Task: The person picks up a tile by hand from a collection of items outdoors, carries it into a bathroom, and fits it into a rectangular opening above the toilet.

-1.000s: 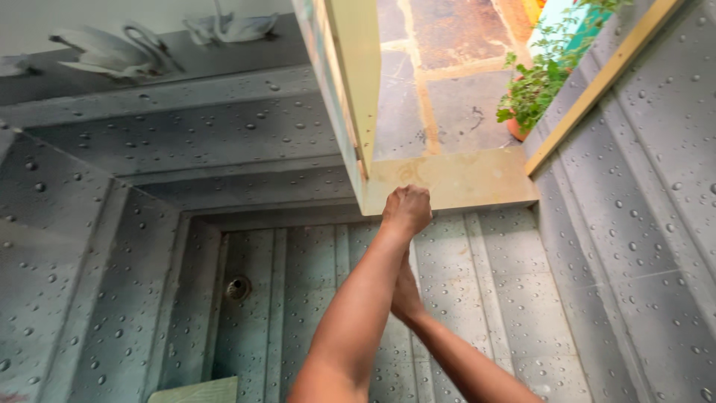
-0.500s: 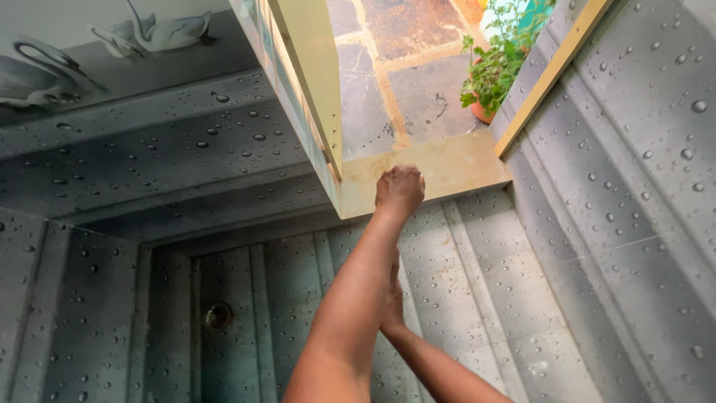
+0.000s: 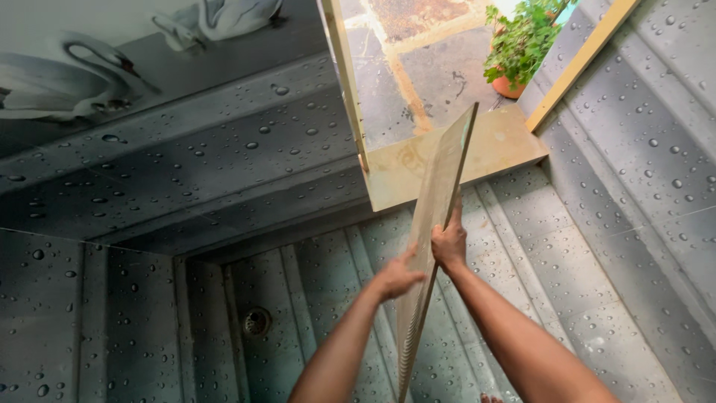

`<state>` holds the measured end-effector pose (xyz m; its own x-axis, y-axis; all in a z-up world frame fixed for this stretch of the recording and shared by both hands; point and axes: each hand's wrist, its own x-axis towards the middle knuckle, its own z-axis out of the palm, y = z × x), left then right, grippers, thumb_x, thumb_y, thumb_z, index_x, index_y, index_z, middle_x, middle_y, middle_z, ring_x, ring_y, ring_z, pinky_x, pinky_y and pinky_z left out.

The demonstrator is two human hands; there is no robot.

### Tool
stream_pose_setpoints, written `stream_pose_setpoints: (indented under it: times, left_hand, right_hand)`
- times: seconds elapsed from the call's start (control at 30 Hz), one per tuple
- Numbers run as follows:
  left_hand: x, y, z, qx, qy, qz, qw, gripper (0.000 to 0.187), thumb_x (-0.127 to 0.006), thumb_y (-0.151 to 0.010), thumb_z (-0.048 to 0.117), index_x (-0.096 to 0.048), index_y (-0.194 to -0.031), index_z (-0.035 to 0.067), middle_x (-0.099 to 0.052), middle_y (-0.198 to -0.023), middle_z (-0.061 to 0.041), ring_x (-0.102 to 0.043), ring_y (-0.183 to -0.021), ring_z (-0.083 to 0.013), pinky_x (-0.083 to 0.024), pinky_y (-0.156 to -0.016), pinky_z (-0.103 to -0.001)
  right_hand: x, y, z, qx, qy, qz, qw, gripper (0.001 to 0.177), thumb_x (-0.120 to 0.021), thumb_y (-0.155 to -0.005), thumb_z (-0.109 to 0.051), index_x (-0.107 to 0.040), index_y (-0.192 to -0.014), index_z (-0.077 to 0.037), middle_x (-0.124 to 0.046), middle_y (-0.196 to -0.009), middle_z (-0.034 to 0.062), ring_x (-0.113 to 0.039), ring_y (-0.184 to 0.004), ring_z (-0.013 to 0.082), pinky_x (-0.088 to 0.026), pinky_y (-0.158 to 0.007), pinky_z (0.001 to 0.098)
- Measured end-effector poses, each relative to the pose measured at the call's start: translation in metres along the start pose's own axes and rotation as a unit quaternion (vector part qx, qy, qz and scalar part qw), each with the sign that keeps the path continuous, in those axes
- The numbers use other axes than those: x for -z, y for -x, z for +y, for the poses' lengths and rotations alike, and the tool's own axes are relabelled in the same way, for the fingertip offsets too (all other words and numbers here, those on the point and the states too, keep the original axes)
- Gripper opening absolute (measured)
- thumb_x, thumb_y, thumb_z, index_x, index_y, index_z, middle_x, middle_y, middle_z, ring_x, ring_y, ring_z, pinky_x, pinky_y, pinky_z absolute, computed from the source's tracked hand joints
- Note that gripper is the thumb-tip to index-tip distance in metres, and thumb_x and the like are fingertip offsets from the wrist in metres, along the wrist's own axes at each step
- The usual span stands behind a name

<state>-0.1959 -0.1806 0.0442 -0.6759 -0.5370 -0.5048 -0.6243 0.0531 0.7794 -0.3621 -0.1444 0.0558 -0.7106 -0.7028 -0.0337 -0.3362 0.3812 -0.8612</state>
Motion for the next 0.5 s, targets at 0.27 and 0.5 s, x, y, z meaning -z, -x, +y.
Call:
stream_pose_setpoints:
  times: [0.27, 0.5]
  left_hand:
    - [-0.031, 0.018, 0.020, 0.040, -0.109, -0.031, 0.993, 0.115, -0.064, -0.085, 0.022, 0.012, -0.170, 0.015, -0.055, -0.137, -0.041, -0.053, -0.131, -0.0534, -0.041, -0.116, -0.050]
    - [-0.035, 0.002, 0.029, 0.054, -0.071, -0.010, 0.996, 0.111, -0.065, -0.086, 0.020, 0.012, -0.166, 0.011, -0.057, -0.132, -0.039, -0.055, -0.126, -0.0537, -0.042, -0.113, -0.051]
  right_hand:
    - [-0.013, -0.017, -0.015, 0.007, 0.015, -0.018, 1.000, 0.101, -0.052, -0.078, -0.008, -0.006, -0.165, -0.032, -0.068, -0.123, 0.0310, -0.072, -0.100, 0.0471, -0.059, -0.088, 0.0515]
    - [-0.019, -0.041, -0.008, 0.038, 0.033, -0.044, 0.998, 0.100, -0.054, -0.079, -0.009, -0.009, -0.166, -0.030, -0.067, -0.125, 0.0308, -0.070, -0.102, 0.0477, -0.057, -0.090, 0.0521]
